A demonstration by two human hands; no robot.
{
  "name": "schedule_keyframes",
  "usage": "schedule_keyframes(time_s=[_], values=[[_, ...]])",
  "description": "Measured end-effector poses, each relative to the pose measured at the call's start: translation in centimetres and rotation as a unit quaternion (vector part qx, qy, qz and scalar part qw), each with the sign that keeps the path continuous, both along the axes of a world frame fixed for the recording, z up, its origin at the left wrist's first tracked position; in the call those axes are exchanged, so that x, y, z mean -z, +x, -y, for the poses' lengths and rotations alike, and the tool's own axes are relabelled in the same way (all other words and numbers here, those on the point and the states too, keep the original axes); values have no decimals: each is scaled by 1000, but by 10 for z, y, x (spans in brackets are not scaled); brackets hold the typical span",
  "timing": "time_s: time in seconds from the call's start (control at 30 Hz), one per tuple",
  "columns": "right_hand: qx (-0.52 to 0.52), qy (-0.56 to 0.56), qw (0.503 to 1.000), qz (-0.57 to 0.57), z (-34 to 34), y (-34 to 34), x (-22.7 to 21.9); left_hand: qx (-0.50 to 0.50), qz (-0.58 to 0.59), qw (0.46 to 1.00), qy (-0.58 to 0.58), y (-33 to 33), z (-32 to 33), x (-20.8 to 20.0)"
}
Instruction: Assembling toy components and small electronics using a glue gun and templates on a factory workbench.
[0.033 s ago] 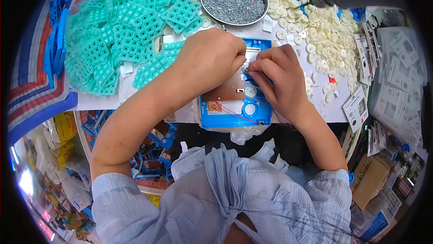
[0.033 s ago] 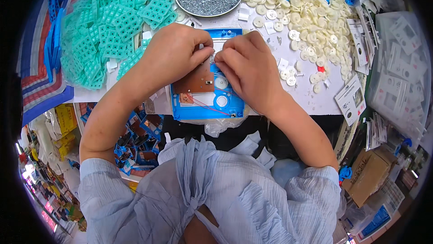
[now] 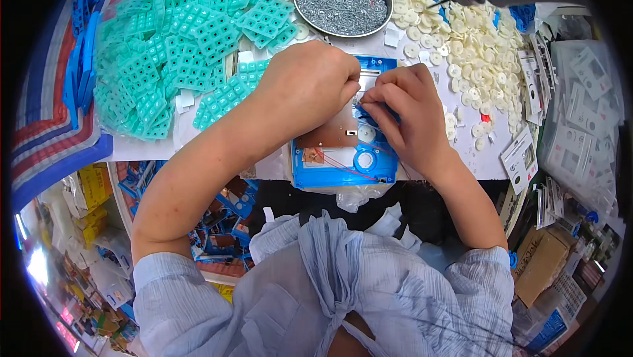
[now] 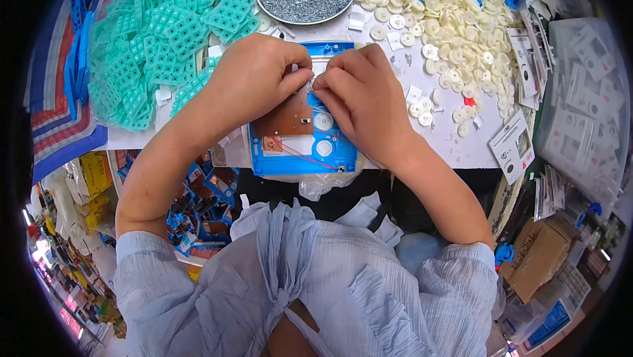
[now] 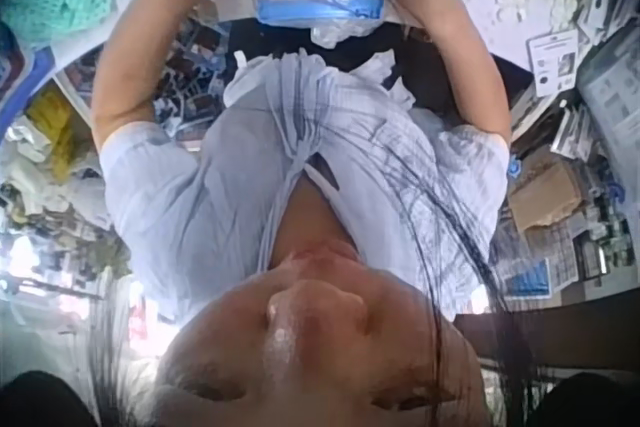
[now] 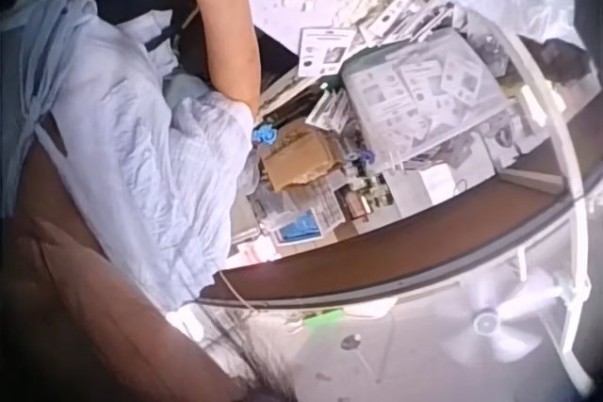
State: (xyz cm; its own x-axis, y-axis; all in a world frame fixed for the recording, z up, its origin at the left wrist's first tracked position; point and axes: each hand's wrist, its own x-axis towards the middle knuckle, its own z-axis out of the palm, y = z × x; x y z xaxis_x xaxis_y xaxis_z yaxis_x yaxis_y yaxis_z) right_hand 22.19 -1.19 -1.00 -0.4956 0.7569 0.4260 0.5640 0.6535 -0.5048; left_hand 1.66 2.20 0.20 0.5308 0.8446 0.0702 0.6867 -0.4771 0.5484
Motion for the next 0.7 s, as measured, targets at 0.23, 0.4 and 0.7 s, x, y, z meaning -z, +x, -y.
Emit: schedule_keyframes(time_s=[0.23, 0.4, 0.7], values=[[0, -84, 995, 49, -5, -1, -3, 1, -5, 1000, -26, -1, -2, 0], [-83, -28, 989, 120, -6, 5, -21, -7, -22, 999, -33, 0, -1, -1], [-47, -16, 988, 149, 17, 4, -22, -5, -36, 999, -9, 1, 1, 2]])
